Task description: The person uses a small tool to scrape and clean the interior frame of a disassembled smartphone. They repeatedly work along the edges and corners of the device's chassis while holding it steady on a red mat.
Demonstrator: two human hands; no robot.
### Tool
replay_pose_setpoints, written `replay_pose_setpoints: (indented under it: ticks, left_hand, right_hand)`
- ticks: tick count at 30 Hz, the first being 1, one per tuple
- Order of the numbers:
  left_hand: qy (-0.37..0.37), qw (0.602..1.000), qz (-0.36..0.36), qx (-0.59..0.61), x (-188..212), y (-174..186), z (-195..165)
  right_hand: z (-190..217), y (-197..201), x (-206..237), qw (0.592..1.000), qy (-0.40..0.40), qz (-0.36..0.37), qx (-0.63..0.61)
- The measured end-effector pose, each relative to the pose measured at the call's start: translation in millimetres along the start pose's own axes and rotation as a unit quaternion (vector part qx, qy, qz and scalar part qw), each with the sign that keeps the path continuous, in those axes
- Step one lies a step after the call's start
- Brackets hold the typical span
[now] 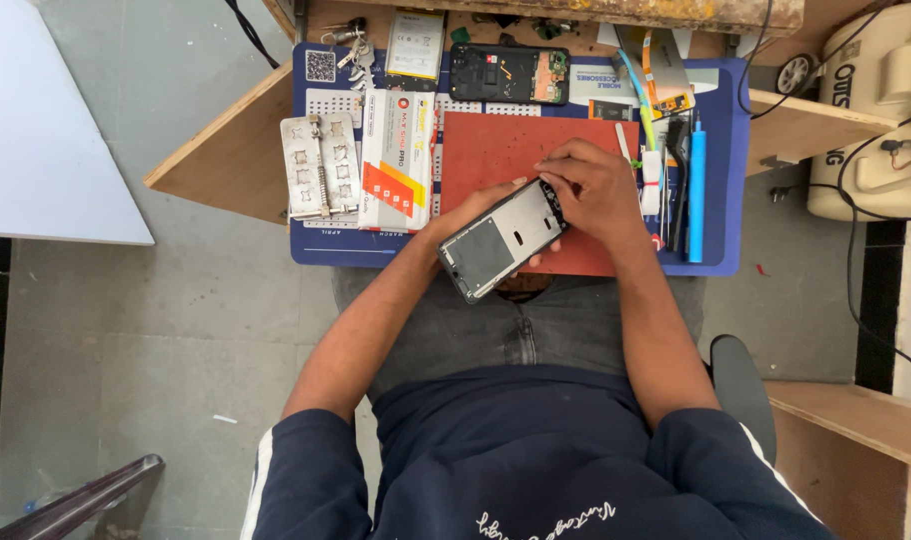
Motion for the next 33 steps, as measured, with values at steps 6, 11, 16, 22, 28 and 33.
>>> replay_pose_setpoints:
  ticks: [6, 11, 16, 22, 28, 33]
  left_hand:
    - [0.008, 1.0, -0.009, 0.016, 1, 2, 0]
    - [0.006, 1.0, -0.003, 0.008, 0, 5, 2]
    - [0.01, 0.999, -0.014, 0.032, 0, 6, 2]
    - [0.003, 0.999, -0.008, 0.031, 1, 0, 0]
    - [-0.001, 0.999, -0.003, 0.035, 0, 0, 0]
    - [-0.01, 1.0, -0.01, 0.011, 1, -1, -1]
  right_hand:
    - [-7, -2, -1, 0.995, -0.064, 0.013, -0.077]
    - [-11, -3, -4, 0.989, -0.082, 0.04, -0.117]
    - [-14, -6, 0, 0.992, -0.101, 0.003, -0.072]
    - [-34, -12, 1, 0.968, -0.216, 0.006, -0.124]
    - [-38, -8, -1, 0.952, -0.219, 0.026, -0.211]
    - [-27, -11, 0, 0.977, -0.166, 0.042, -0.127]
Point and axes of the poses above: each hand's wrist, its own x-axis away from the middle knuckle, its own y-axis out of the back of the hand, z = x × y, the point moved 4 cm from there along -x, towards the middle knuckle, and after that the axes turned 10 degrees about -y, right-handed, at the moved point
